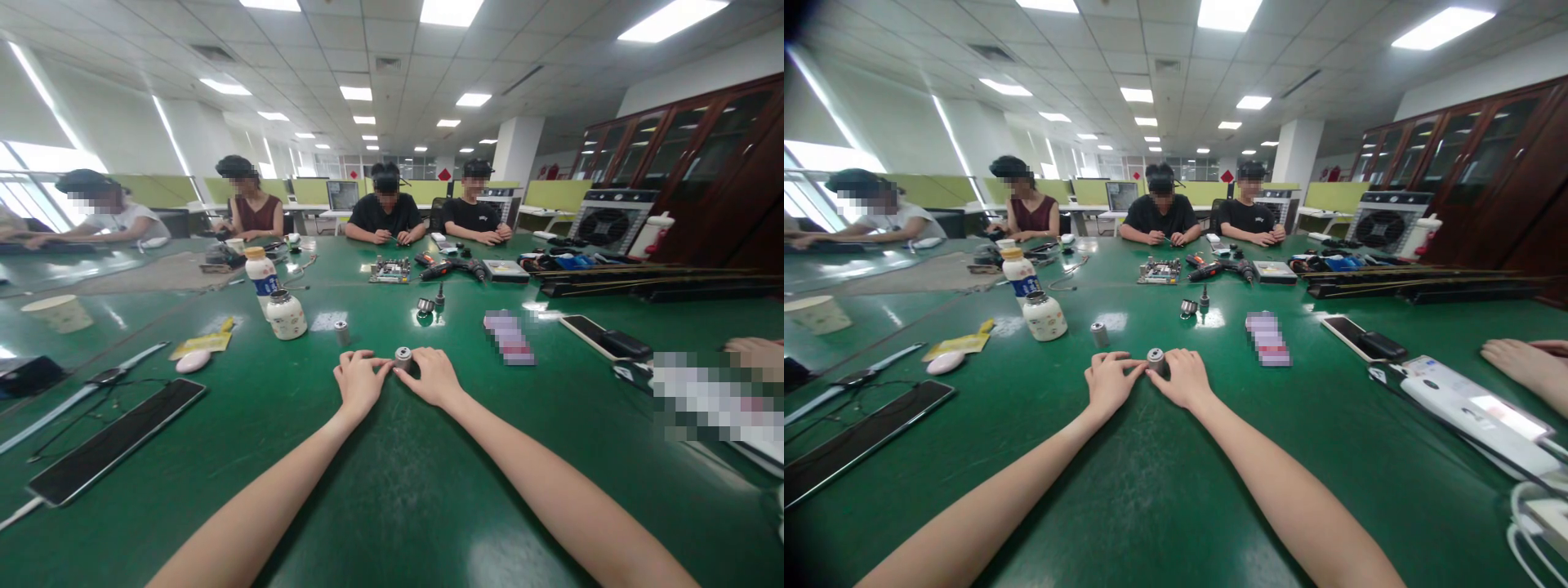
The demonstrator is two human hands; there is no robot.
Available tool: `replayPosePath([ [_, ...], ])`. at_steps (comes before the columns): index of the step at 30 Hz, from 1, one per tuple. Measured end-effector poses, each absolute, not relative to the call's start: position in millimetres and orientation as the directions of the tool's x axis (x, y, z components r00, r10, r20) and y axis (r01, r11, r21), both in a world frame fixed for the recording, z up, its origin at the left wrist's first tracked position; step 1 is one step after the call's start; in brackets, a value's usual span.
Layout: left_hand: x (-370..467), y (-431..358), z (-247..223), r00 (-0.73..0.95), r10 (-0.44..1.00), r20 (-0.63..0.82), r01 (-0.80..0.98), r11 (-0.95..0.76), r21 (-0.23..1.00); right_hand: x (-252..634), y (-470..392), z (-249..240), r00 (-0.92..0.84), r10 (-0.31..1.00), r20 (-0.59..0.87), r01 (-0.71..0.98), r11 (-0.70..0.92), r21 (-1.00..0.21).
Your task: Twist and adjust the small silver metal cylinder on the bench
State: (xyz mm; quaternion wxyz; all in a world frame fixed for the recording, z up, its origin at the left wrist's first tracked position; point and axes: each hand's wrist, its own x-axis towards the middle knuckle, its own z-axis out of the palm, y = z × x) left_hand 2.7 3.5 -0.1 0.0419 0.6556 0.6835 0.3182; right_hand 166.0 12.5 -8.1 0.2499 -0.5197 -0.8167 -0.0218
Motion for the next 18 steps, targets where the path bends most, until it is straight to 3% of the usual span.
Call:
replayPosePath([
  [6, 2, 6, -10, -0.097, 0.893, 0.439, 0.89, -0.119, 0.439, 166, 13, -7, -0.333, 0.842, 0.424, 0.861, 0.455, -0.229],
  [13, 1, 11, -9, -0.083, 0.727, 0.682, 0.782, -0.376, 0.497, 168, 14, -8, -0.352, 0.829, 0.434, 0.839, 0.486, -0.247],
  [18, 7, 3, 1, 0.056, 0.647, 0.761, 0.728, -0.548, 0.412, 169, 16, -9, -0.468, 0.771, 0.432, 0.768, 0.597, -0.233],
])
